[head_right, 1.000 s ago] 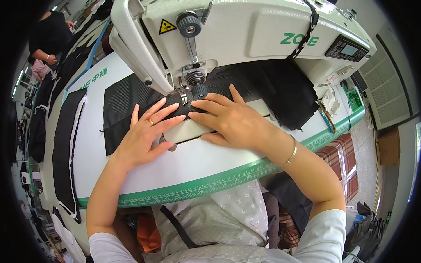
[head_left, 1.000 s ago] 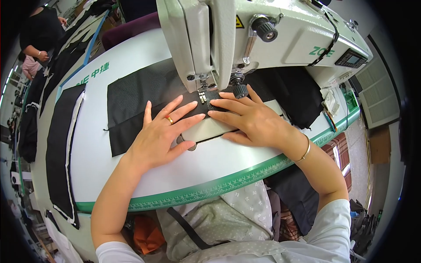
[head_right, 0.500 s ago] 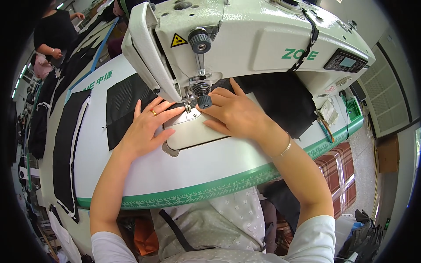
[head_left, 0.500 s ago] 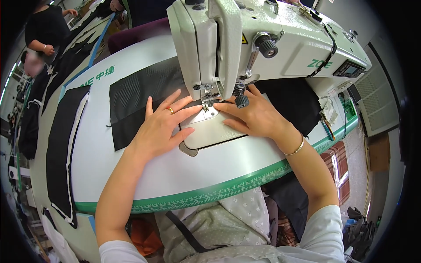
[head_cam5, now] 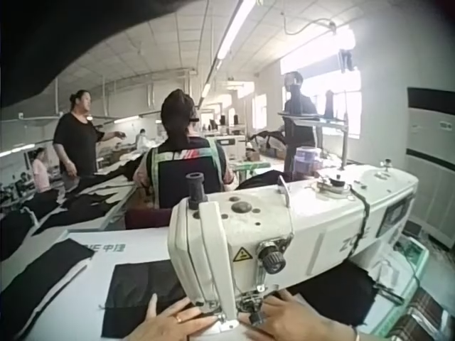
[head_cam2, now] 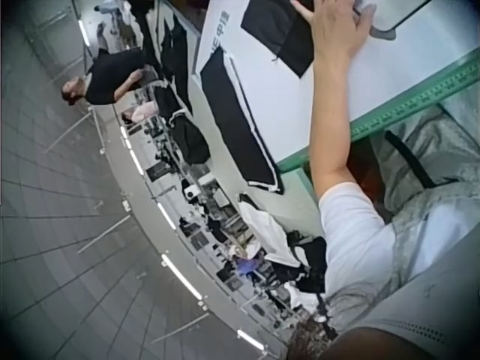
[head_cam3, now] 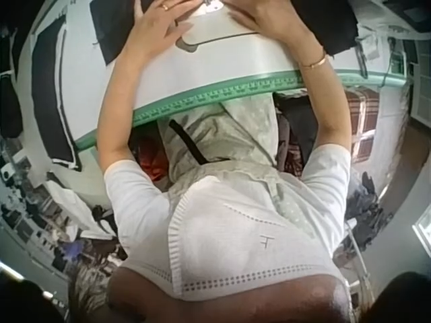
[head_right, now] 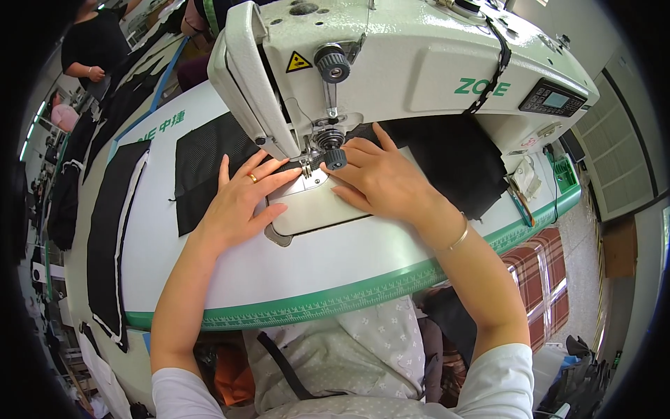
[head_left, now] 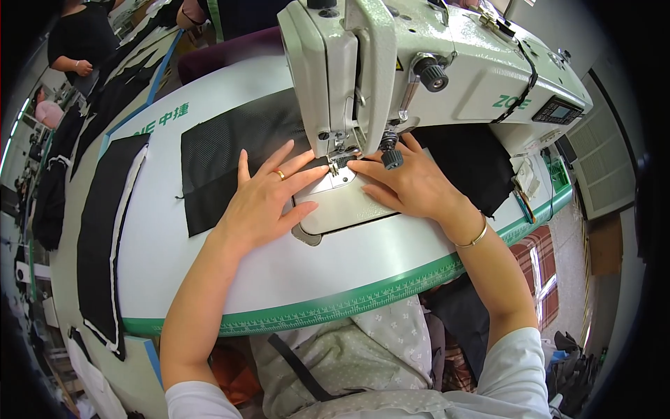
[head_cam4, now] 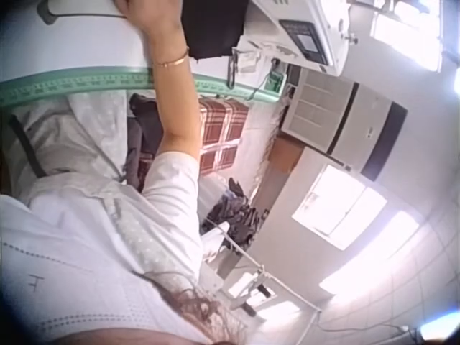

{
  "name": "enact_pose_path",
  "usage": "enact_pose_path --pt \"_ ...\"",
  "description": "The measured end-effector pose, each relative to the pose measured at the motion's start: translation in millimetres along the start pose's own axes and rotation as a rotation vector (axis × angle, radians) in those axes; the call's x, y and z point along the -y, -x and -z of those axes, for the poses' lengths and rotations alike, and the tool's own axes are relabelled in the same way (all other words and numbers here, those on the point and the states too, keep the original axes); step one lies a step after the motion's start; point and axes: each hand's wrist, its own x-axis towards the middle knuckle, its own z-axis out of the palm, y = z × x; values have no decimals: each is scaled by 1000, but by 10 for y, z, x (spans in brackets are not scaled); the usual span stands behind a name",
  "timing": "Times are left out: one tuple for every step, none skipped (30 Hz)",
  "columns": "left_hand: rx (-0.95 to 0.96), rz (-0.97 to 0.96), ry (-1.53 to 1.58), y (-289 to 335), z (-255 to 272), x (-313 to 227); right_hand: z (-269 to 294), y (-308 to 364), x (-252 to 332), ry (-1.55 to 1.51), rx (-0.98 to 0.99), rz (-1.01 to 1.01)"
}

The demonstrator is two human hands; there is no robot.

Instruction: Sewing pieces of black mesh fabric using an industrial sewing machine.

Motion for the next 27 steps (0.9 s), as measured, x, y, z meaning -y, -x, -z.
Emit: enact_pose_path --pt "11 5 -6 -1 0 2 -2 3 1 3 -3 1" --pt "9 3 19 -3 0 5 -4 4 1 6 -6 2" --pt "6 2 45 -4 3 8 -4 4 1 8 -8 5" --pt "3 2 42 -5 4 10 -4 4 1 2 -3 2" --pt "13 3 17 -5 7 11 -3 2 1 -11 -6 -2" --pt "2 -9 -3 -5 9 10 -1 -1 2 0 -3 3" --pt "19 3 -12 -4 7 6 0 -3 5 3 -7 3" --pt "20 7 -9 -4 5 1 4 -6 6 6 -10 4" --pt "8 8 -5 -3 1 -2 8 -8 8 7 -11 5" --pt "21 11 -4 -4 0 1 12 -8 12 5 2 -5" --pt "7 17 19 -3 1 12 16 -3 15 -4 15 -18" --pt "-15 16 46 -1 1 28 20 1 19 4 19 -18" --pt "-46 72 115 -2 15 58 23 6 22 15 16 -16" --pt "-86 115 191 6 36 95 25 11 25 25 13 -17" --pt "-116 143 130 32 78 143 26 14 25 22 14 -22" --pt "-116 208 64 78 123 178 28 14 22 24 0 -23" --pt "-86 291 -28 145 164 187 26 11 24 23 -16 -25" --pt "-63 302 -32 234 222 183 27 7 24 22 -62 -13" --pt "-28 338 -47 324 262 144 29 0 25 17 -66 -21" --pt "-34 319 -105 449 295 56 30 -8 30 12 -135 15" --pt "-14 314 -156 569 313 -69 36 -11 37 8 -200 51" --pt "-18 274 -215 692 328 -224 36 -23 50 -5 -263 95" --pt "-9 257 -217 798 350 -383 46 -16 75 -26 -259 132" --pt "14 275 -180 887 369 -546 56 -15 97 -54 -249 163" --pt "62 291 -172 939 381 -690 60 -8 140 -69 -252 185" --pt "98 302 -137 965 392 -811 61 -5 180 -110 -235 205" --pt "108 313 -122 929 382 -863 65 -4 211 -150 -194 217"
